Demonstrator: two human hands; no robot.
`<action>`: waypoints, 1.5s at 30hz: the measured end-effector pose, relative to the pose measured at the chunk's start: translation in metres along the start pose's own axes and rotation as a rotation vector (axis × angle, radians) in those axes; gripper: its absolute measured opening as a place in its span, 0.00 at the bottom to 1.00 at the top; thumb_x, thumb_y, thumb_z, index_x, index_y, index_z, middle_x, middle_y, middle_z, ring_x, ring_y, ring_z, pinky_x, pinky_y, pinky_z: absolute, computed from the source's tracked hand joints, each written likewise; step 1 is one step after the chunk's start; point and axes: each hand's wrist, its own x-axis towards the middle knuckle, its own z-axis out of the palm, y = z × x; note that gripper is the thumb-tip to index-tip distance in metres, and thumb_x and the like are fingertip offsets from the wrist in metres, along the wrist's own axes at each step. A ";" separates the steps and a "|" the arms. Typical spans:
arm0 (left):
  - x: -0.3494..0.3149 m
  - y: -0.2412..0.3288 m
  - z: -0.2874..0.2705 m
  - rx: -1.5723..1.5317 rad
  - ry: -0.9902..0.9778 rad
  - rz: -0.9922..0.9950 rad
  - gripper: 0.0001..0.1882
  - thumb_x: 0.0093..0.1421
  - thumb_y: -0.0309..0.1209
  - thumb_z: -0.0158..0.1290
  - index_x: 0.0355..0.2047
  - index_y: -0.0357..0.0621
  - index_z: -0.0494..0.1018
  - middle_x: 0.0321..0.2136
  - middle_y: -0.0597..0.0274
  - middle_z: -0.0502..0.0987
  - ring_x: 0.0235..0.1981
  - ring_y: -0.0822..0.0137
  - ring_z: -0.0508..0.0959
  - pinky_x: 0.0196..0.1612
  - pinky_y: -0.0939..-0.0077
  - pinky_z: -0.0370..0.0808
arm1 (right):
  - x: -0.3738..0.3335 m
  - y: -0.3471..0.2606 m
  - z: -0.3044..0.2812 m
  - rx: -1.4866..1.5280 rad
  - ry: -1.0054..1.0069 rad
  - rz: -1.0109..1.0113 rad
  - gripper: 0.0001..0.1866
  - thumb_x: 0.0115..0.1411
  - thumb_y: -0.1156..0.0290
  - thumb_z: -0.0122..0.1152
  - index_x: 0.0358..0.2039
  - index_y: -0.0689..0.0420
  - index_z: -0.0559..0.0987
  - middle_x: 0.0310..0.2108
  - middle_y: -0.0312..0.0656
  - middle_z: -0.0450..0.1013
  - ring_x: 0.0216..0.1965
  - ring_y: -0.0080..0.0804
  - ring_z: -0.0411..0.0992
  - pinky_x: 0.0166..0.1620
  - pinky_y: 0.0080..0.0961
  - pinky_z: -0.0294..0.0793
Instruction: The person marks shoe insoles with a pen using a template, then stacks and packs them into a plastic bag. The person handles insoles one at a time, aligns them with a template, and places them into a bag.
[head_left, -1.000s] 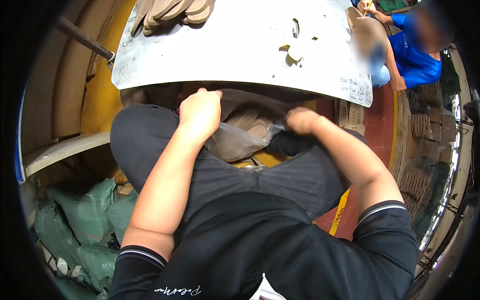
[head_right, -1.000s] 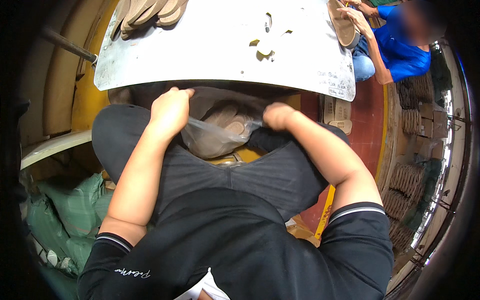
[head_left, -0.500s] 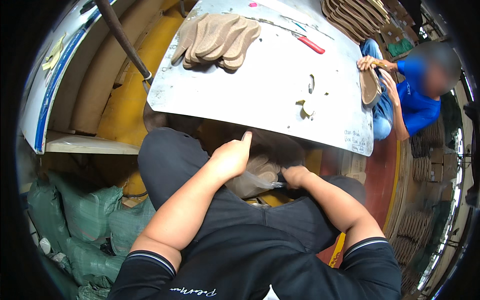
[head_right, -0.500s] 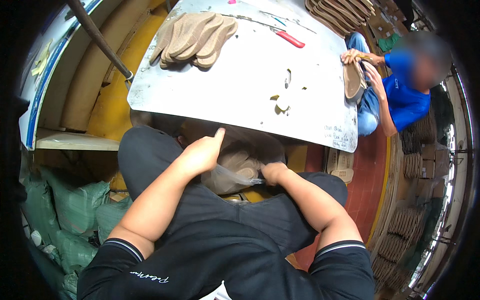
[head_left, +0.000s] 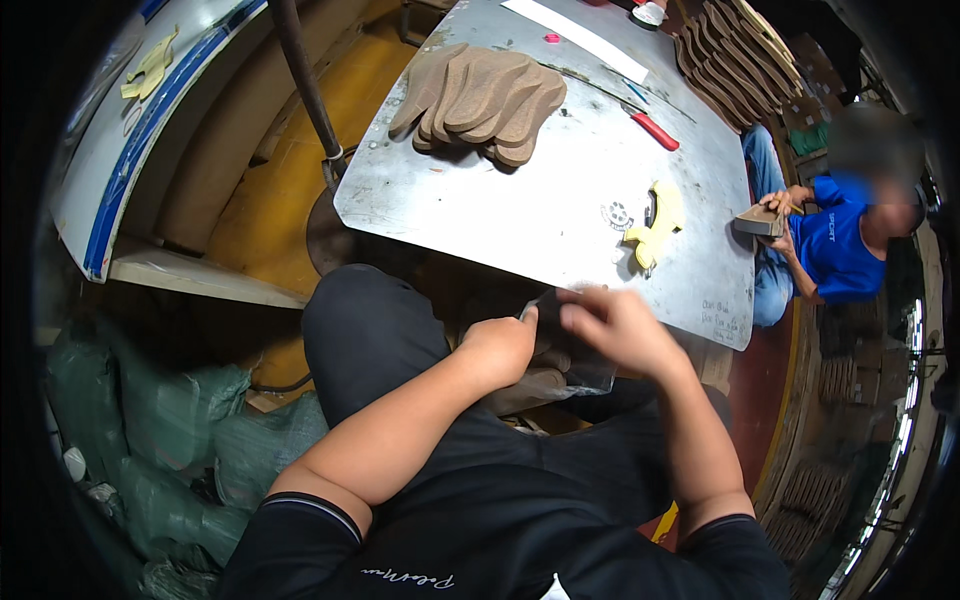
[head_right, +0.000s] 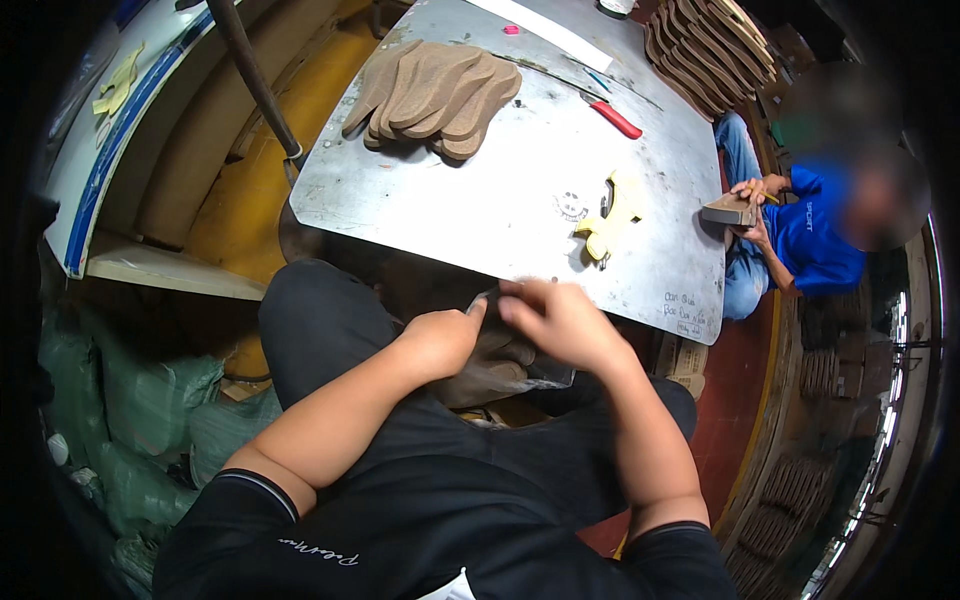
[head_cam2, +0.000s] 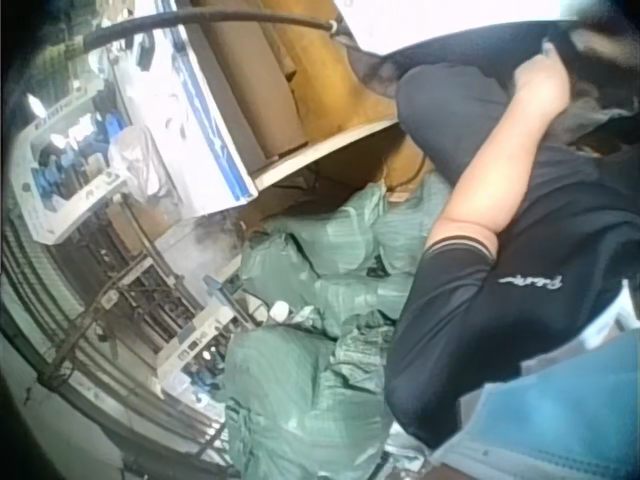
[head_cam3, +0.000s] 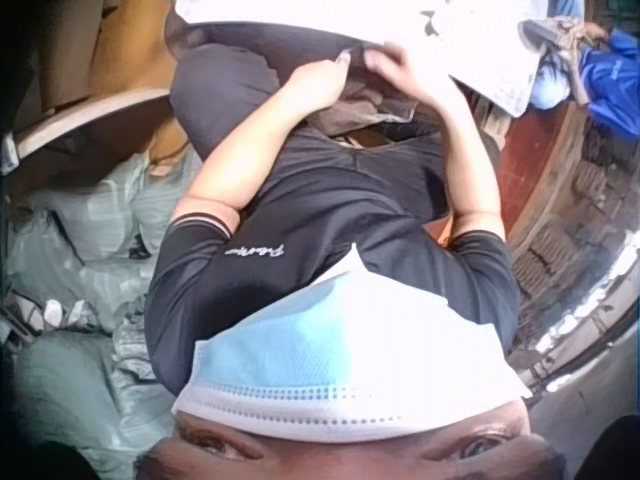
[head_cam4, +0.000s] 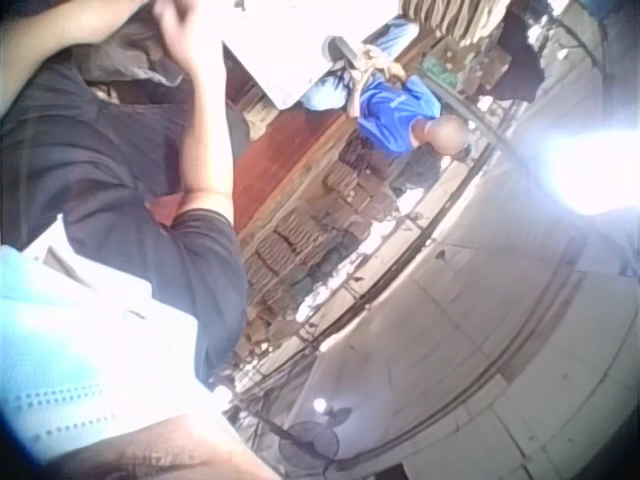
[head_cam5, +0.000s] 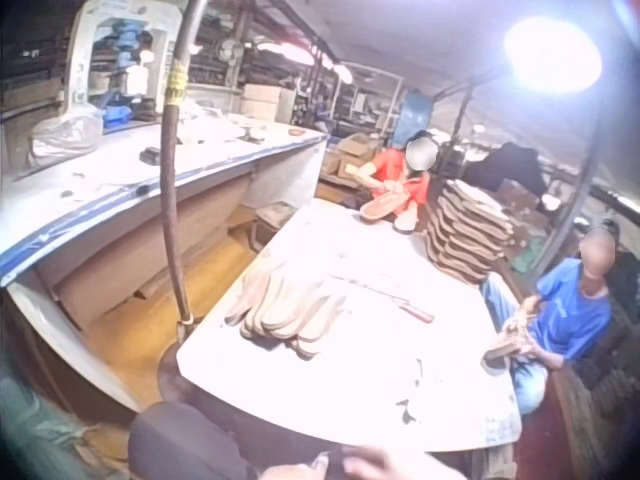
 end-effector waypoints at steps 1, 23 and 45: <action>0.004 0.001 -0.001 0.010 -0.032 0.000 0.45 0.64 0.20 0.57 0.81 0.29 0.57 0.49 0.38 0.88 0.49 0.43 0.90 0.50 0.51 0.88 | 0.026 -0.024 -0.013 -0.117 0.066 0.067 0.18 0.74 0.66 0.69 0.56 0.66 0.87 0.33 0.43 0.86 0.37 0.25 0.83 0.46 0.31 0.83; 0.024 0.004 0.009 0.123 -0.131 0.087 0.39 0.64 0.20 0.57 0.77 0.36 0.67 0.55 0.36 0.85 0.54 0.42 0.88 0.55 0.50 0.86 | 0.300 -0.137 -0.005 0.086 0.405 0.508 0.45 0.57 0.48 0.83 0.66 0.68 0.82 0.70 0.56 0.76 0.71 0.50 0.74 0.68 0.41 0.79; 0.024 0.003 0.005 0.123 -0.084 0.104 0.55 0.55 0.13 0.58 0.84 0.39 0.53 0.42 0.33 0.87 0.46 0.37 0.88 0.50 0.46 0.85 | 0.134 0.044 -0.058 1.086 0.206 0.213 0.08 0.63 0.80 0.71 0.42 0.59 0.82 0.32 0.41 0.80 0.32 0.28 0.78 0.41 0.30 0.80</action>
